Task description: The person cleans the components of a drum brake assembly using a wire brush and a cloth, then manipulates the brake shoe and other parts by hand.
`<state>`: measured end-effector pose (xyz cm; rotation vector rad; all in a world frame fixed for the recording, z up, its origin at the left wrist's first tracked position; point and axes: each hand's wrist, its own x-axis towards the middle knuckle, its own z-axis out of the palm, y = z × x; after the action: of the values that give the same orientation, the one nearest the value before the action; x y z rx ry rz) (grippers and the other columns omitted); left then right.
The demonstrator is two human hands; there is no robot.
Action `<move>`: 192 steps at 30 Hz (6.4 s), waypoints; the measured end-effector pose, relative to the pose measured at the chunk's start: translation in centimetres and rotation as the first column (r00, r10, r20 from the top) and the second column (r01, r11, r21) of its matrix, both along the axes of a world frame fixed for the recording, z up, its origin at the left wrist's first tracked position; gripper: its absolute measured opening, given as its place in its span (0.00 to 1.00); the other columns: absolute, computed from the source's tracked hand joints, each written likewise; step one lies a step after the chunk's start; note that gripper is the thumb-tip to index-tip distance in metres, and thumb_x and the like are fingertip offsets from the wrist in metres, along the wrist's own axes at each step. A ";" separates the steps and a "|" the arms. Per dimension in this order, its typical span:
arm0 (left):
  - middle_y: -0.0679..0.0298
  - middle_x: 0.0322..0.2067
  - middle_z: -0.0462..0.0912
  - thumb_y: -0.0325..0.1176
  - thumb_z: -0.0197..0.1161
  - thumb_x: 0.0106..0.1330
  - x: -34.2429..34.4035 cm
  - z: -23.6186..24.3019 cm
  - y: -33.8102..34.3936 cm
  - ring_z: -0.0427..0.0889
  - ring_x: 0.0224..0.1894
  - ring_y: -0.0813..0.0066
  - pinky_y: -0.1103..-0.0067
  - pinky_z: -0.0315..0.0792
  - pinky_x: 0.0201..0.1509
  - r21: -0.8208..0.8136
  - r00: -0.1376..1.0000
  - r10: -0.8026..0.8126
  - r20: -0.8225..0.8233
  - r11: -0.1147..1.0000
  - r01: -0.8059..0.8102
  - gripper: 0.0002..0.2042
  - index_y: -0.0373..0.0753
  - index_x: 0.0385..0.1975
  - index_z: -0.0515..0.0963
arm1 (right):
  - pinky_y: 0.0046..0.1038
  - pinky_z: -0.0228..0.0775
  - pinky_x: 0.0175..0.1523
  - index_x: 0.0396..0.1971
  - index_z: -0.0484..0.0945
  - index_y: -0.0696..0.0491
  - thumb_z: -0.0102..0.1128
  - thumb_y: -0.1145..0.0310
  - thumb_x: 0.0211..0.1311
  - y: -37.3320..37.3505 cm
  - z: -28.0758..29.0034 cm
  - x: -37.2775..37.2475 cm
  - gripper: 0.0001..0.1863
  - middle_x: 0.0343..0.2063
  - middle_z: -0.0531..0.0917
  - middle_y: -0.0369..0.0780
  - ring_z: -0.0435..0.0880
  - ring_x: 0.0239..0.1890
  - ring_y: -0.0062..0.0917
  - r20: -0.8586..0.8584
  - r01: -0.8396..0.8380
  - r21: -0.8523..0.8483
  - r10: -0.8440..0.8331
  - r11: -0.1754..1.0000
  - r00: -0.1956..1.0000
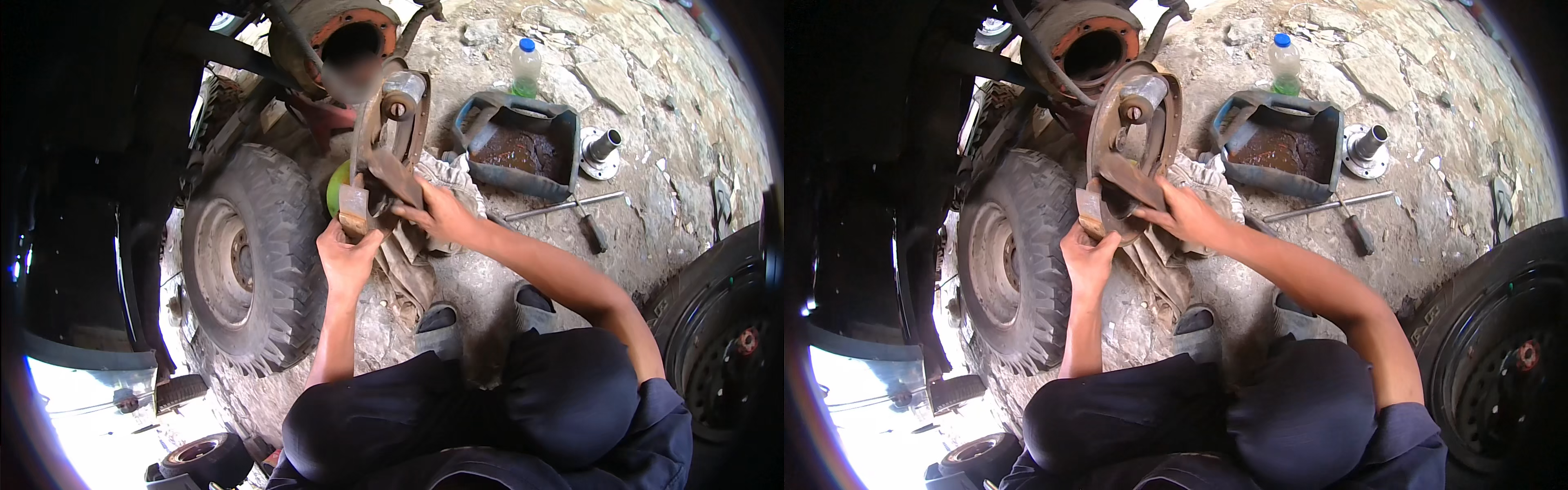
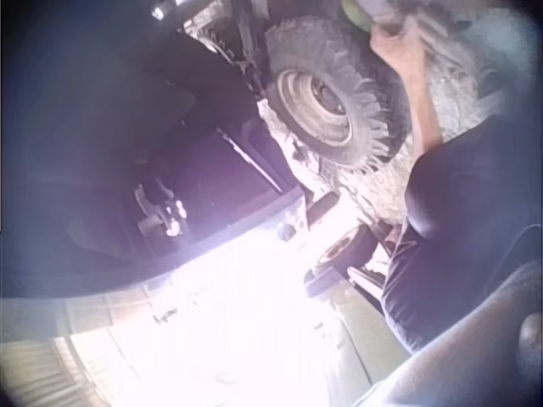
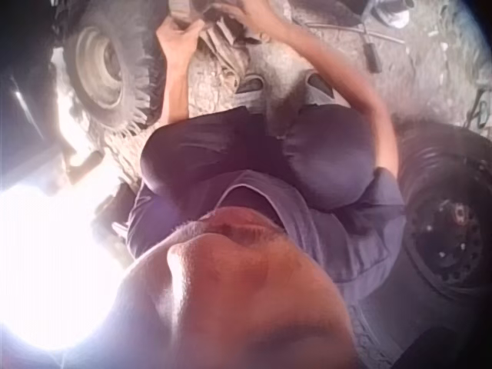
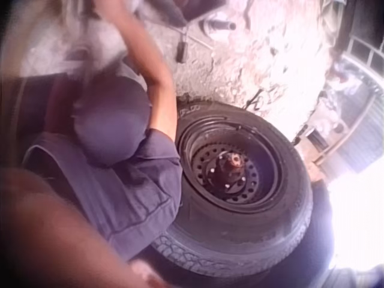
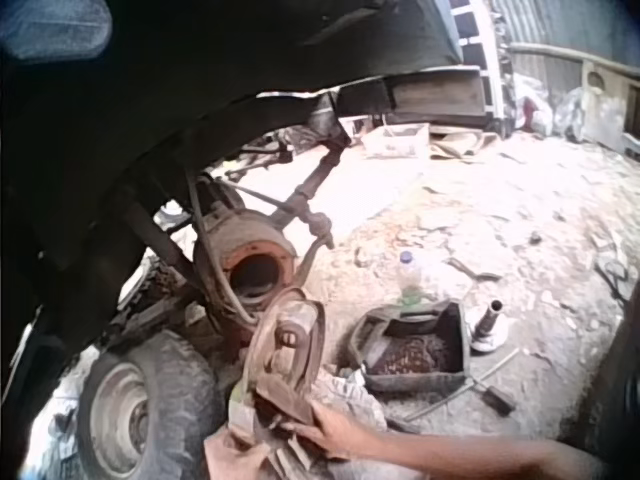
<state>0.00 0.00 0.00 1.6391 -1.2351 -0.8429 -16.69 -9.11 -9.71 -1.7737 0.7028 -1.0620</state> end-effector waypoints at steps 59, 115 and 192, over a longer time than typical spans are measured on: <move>0.62 0.41 0.83 0.17 0.64 0.55 2.7 0.0 -1.2 0.80 0.43 0.80 0.81 0.73 0.51 -0.100 0.999 -0.053 0.001 0.994 0.053 0.17 0.26 0.47 0.76 | 0.24 0.63 0.20 0.24 0.78 0.59 0.68 0.57 0.54 -2.6 3.0 -19.1 0.18 0.15 0.78 0.38 0.75 0.16 0.18 -0.362 -0.214 0.759 0.672 0.615 0.646; 0.65 0.33 0.82 0.19 0.64 0.53 -0.3 0.6 -0.2 0.78 0.34 0.83 0.84 0.73 0.40 -0.048 0.999 0.007 -0.034 0.999 -0.009 0.13 0.26 0.40 0.77 | 0.34 0.75 0.43 0.55 0.74 0.62 0.54 0.77 0.64 3.3 7.1 -1.1 0.19 0.40 0.80 0.51 0.83 0.38 0.41 0.191 0.289 -0.215 -0.250 0.933 0.949; 0.59 0.39 0.82 0.20 0.54 0.45 2.9 7.2 0.3 0.79 0.41 0.73 0.79 0.70 0.50 -0.016 0.876 0.042 -0.481 0.998 -0.056 0.21 0.24 0.44 0.77 | 0.20 0.61 0.27 0.41 0.80 0.65 0.52 0.57 0.75 -3.3 2.8 -7.5 0.22 0.21 0.76 0.29 0.67 0.25 0.10 0.090 0.515 0.353 -0.577 0.781 0.812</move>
<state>2.94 0.35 7.15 1.3178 -0.8451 -1.1130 -24.16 -12.42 -6.94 -1.1841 1.2403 -1.3953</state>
